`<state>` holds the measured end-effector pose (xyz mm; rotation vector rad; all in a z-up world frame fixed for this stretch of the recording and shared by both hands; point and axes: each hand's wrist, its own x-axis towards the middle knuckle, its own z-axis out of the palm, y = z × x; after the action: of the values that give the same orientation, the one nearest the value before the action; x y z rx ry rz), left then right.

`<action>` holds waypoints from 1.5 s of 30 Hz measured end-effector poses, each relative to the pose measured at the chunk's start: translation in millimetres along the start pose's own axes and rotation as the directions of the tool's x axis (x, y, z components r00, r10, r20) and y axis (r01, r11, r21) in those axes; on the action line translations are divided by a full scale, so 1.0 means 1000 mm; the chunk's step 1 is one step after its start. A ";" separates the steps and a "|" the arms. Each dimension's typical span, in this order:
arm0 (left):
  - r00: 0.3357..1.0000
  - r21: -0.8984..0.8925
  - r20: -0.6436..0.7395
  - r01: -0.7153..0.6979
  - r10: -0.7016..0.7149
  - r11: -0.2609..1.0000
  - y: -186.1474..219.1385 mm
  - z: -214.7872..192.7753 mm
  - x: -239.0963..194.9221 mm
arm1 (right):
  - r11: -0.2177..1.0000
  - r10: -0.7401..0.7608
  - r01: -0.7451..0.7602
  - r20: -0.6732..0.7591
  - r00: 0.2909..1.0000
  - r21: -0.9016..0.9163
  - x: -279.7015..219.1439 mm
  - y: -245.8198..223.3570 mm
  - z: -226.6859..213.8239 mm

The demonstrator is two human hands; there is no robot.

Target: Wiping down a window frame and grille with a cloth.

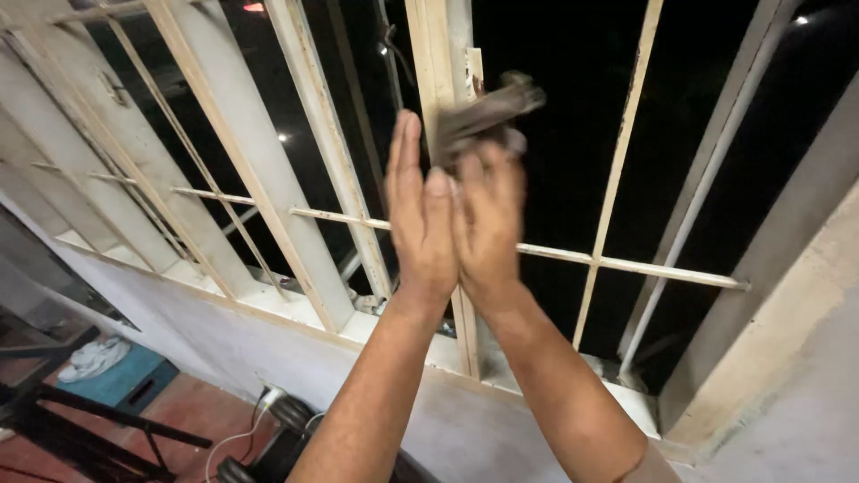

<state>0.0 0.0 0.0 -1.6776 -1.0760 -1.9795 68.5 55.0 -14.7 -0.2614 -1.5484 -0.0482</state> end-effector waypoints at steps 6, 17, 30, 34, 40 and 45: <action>0.985 -0.160 0.141 0.124 -0.102 0.979 -0.015 0.005 0.029 | 0.995 -0.067 0.065 0.025 0.997 0.077 -0.023 0.010 -0.005; 0.985 -0.567 0.081 0.169 -0.150 0.806 -0.047 0.020 0.054 | 0.996 -0.051 0.046 0.067 0.996 0.080 0.045 0.009 -0.007; 0.967 -0.465 0.062 0.247 -0.247 0.850 -0.042 0.035 0.090 | 0.998 0.029 -0.033 0.087 0.996 0.046 0.091 0.011 -0.013; 0.933 -0.399 0.113 0.358 -0.343 0.844 -0.072 0.034 0.092 | 0.995 -0.025 0.038 0.126 0.992 -0.098 0.060 0.025 -0.029; 0.911 -0.300 0.108 0.412 -0.399 0.860 -0.056 0.034 0.085 | 0.956 0.289 -0.289 0.339 0.895 -0.050 0.068 0.017 -0.050; 0.917 -0.429 0.109 0.392 -0.384 0.814 -0.057 0.037 0.086 | 0.996 -0.070 0.067 0.051 0.996 0.061 0.075 0.006 -0.038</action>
<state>-34.4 82.1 63.2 -1.7987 -1.1018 -2.6464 109.1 63.6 58.8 -0.1636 -1.6090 -0.0488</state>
